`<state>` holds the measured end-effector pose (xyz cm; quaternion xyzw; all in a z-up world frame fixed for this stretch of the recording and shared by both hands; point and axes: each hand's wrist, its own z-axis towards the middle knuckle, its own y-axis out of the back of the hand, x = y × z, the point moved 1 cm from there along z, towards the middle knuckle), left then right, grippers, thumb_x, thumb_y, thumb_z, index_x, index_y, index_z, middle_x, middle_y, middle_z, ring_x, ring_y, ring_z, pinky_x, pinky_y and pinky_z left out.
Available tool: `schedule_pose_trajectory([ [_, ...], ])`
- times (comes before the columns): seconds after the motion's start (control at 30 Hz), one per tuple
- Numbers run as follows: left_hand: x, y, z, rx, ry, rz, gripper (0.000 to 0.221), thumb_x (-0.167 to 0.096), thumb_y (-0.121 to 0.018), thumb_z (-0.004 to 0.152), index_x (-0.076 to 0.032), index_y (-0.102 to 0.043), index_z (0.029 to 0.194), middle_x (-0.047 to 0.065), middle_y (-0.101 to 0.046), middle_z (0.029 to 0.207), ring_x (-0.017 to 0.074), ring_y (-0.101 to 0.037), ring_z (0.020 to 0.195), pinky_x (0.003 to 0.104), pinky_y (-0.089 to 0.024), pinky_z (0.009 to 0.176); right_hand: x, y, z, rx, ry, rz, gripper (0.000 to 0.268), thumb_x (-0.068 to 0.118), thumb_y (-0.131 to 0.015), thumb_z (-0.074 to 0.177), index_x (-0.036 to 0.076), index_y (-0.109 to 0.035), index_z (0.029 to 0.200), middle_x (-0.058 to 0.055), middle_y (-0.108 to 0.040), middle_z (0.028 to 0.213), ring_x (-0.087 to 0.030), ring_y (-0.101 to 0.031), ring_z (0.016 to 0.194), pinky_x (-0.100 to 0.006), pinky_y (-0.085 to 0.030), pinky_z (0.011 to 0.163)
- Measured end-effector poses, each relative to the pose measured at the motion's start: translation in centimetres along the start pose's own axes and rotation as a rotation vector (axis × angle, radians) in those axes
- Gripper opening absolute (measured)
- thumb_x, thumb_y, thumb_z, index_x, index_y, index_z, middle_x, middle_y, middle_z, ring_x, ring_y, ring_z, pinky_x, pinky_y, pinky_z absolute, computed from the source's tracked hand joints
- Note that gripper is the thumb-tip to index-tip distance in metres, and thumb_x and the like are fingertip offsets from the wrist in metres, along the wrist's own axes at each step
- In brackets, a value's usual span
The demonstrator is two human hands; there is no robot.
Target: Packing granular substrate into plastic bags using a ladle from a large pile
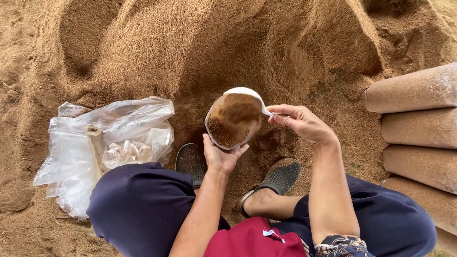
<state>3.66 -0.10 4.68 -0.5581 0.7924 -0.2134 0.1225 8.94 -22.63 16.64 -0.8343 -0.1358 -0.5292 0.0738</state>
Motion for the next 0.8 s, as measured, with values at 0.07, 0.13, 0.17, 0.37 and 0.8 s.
schedule_pose_trajectory([
  [0.07,-0.1,-0.9,-1.4,-0.009,0.000,-0.009,0.076,-0.073,-0.041,0.094,-0.028,-0.032,0.154,0.023,-0.027,0.156,0.0548,-0.027,0.143,0.075,-0.031,0.108,-1.8,1.1,1.4,-0.028,-0.006,0.056,0.035,0.014,-0.068,0.094,0.011,-0.071,0.129,-0.017,-0.074,0.105,-0.025,-0.062,0.100,-0.044,-0.047,0.101],
  [0.13,-0.1,-1.1,-1.5,-0.017,-0.001,-0.017,0.073,-0.072,-0.037,0.095,-0.028,-0.035,0.154,0.021,-0.035,0.154,0.0543,-0.034,0.141,0.075,-0.034,0.106,-5.0,3.0,3.9,-0.058,-0.010,0.112,0.037,0.015,-0.067,0.096,0.012,-0.069,0.132,-0.016,-0.073,0.107,-0.026,-0.062,0.101,-0.046,-0.045,0.102],
  [0.17,0.0,-0.6,-1.0,-0.026,-0.017,-0.030,0.074,-0.071,-0.041,0.094,-0.028,-0.036,0.153,0.021,-0.036,0.154,0.0540,-0.034,0.141,0.076,-0.033,0.107,-7.4,4.4,5.5,-0.161,0.017,0.258,0.037,0.020,-0.066,0.099,0.018,-0.066,0.136,-0.013,-0.072,0.107,-0.022,-0.062,0.098,-0.041,-0.048,0.099],
  [0.37,0.0,-1.1,-0.4,-0.120,-0.008,-0.102,0.079,-0.073,-0.059,0.083,-0.037,-0.039,0.151,0.026,-0.026,0.160,0.0604,-0.030,0.141,0.078,-0.030,0.108,-20.8,12.0,10.2,-0.778,-0.127,0.855,0.041,0.027,-0.060,0.106,0.039,-0.051,0.144,0.002,-0.072,0.102,-0.011,-0.063,0.079,-0.035,-0.054,0.084],
  [0.8,0.6,-2.0,-2.1,-0.243,-0.153,-0.034,0.064,-0.050,-0.057,0.081,-0.036,-0.047,0.142,0.011,-0.042,0.149,0.0403,-0.040,0.137,0.079,-0.038,0.103,-20.4,14.4,13.8,-0.891,-0.384,0.644,0.042,0.031,-0.048,0.109,0.038,-0.044,0.151,0.005,-0.065,0.091,-0.008,-0.060,0.074,-0.024,-0.058,0.068],
])
